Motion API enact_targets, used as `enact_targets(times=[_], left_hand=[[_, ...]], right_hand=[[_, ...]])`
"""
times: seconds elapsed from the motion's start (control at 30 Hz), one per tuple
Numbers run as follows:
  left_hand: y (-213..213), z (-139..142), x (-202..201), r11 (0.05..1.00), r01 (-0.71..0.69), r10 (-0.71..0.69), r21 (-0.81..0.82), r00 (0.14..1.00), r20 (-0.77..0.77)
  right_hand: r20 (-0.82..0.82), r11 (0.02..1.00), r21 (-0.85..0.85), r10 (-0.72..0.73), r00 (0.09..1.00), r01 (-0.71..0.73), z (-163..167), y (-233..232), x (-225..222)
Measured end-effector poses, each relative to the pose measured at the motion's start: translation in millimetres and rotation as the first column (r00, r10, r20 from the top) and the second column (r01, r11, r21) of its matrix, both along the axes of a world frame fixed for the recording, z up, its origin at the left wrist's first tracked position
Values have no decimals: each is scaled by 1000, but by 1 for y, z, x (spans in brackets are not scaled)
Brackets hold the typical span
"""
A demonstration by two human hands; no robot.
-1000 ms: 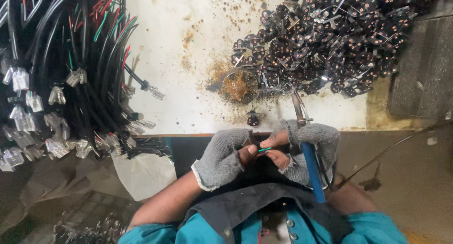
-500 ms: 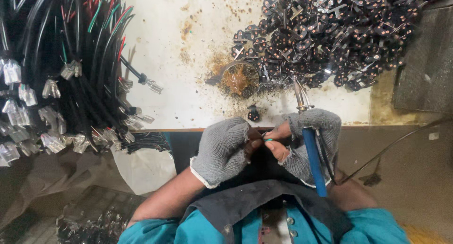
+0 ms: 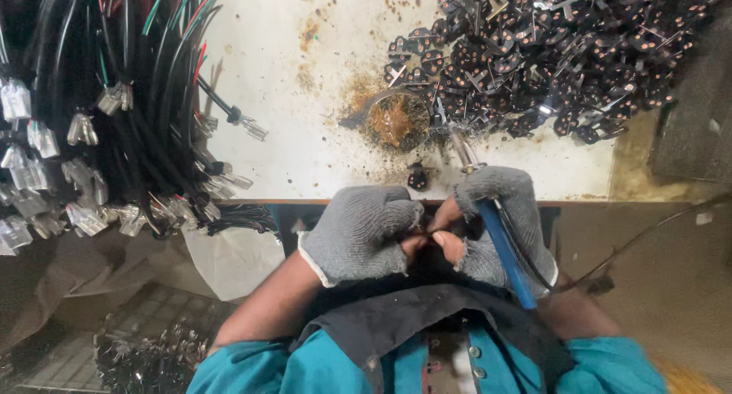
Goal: The person sits at a workbench and solders the ends of red and black wires, dipping the stripped ends into flux and applying a soldering iron to tin them, placing finished wires aside and picking up the next wire to repeat the process.
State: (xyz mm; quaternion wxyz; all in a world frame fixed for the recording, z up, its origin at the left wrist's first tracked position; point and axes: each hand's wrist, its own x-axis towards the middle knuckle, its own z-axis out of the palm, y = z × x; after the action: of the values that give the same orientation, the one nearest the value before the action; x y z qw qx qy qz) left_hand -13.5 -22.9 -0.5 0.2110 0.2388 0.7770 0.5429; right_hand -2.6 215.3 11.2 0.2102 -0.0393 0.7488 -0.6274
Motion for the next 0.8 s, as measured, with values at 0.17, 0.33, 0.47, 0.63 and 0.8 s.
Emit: enact_targets(times=[0.17, 0.33, 0.47, 0.63, 0.8], left_hand=[[-3, 4, -6, 971, 155, -210, 184, 917, 339], [0, 47, -14, 993, -102, 89, -64, 980, -179], [17, 94, -30, 993, 7, 57, 118, 847, -528], [55, 118, -22, 954, 279, -151, 107, 759, -634], [58, 106, -16, 926, 363, -223, 107, 752, -620]], right_hand=[[198, 996, -87, 54, 979, -37, -4, 13, 1], [3, 999, 31, -44, 999, 44, -26, 14, 7], [9, 996, -55, -74, 997, 74, -40, 10, 14], [-35, 990, -100, -99, 994, 95, -44, 3, 15], [-62, 991, -72, -119, 991, 115, -36, 6, 8]])
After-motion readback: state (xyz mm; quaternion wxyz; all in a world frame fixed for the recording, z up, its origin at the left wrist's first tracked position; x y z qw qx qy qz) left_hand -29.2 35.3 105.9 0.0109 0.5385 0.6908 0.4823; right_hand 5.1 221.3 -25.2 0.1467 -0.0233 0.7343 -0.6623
